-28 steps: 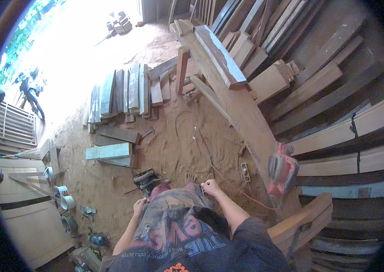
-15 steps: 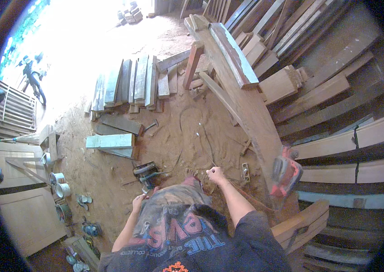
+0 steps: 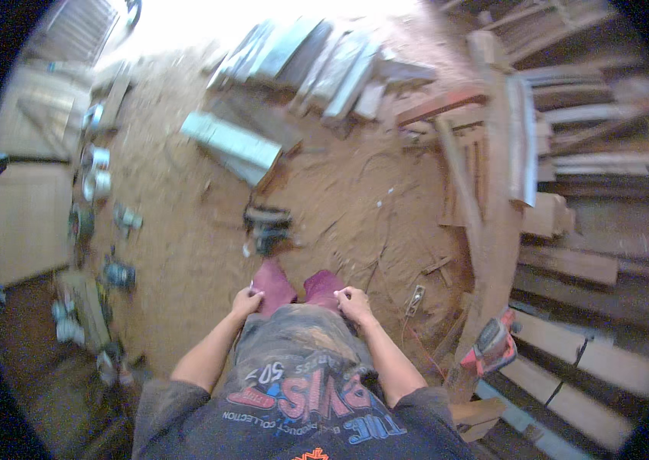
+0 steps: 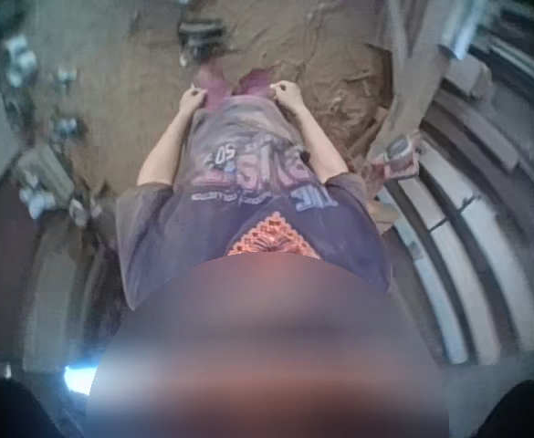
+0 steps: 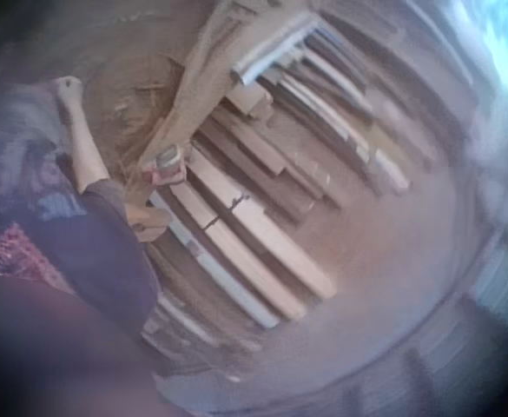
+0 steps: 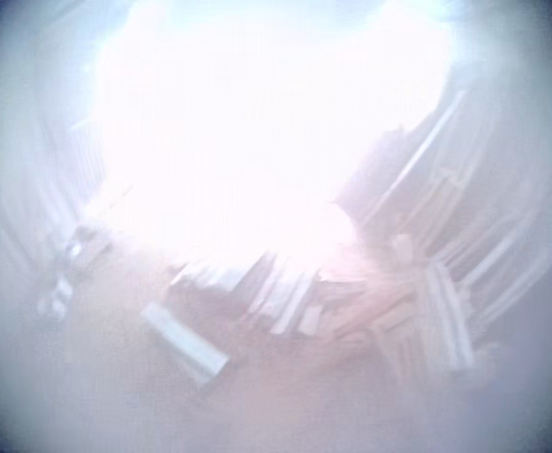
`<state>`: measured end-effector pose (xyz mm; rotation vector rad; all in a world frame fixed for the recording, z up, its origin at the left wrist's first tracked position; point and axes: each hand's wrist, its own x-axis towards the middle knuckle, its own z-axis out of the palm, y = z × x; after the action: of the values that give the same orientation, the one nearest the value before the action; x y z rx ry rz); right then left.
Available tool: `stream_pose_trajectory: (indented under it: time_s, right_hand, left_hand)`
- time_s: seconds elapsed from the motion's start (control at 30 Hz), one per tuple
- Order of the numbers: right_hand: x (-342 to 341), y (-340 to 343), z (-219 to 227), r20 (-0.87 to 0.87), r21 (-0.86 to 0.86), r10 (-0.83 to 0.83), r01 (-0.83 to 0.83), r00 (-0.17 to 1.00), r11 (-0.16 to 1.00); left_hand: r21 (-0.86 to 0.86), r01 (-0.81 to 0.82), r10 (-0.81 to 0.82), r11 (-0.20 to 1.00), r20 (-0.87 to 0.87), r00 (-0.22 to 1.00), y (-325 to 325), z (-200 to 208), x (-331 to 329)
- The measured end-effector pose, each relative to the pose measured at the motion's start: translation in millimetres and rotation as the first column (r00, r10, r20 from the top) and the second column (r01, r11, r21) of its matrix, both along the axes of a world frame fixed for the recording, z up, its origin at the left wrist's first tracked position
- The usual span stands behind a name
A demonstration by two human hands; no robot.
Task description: The person selects a long wooden plank from a pile, positions it on a workbench, and uses a circular saw to cut it into shorter pieces. The person repeats this process with another plank, cutting it to size and placing the cut pieces aside.
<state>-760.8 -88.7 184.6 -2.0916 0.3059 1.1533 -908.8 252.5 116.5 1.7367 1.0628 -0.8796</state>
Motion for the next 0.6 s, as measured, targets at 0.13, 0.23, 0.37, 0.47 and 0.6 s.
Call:
stream_pose_trajectory:
  time_s: [0.13,0.23,0.37,0.47,0.6]
  right_hand:
    - [-10.7,22.1,-22.5,-0.066,0.011,0.151,-0.151,0.986,0.988]
    - [-3.8,39.7,-67.8,-0.078,-0.030,0.362,-0.365,0.929,0.931]
    - [13.8,75.6,-143.7,-0.047,-0.033,0.549,-0.550,0.835,0.834]
    - [23.3,116.4,-211.5,0.012,0.006,0.617,-0.617,0.787,0.787]
    - [27.1,175.8,-304.6,0.138,-0.055,0.763,-0.765,0.631,0.642]
  left_hand:
    - [-0.063,0.338,-0.344,0.939,-0.148,0.927,-15.4,0.0,-17.8]
    - [-0.069,0.458,-0.453,0.886,-0.332,0.827,-26.1,-6.9,-17.1]
    - [-0.056,0.433,-0.423,0.900,-0.359,0.832,-26.5,-31.4,-10.4]
    - [0.039,0.351,-0.321,0.936,-0.319,0.892,-25.2,-55.6,-17.6]
    - [0.137,0.248,-0.210,0.959,-0.241,0.947,-33.9,-71.8,-46.5]
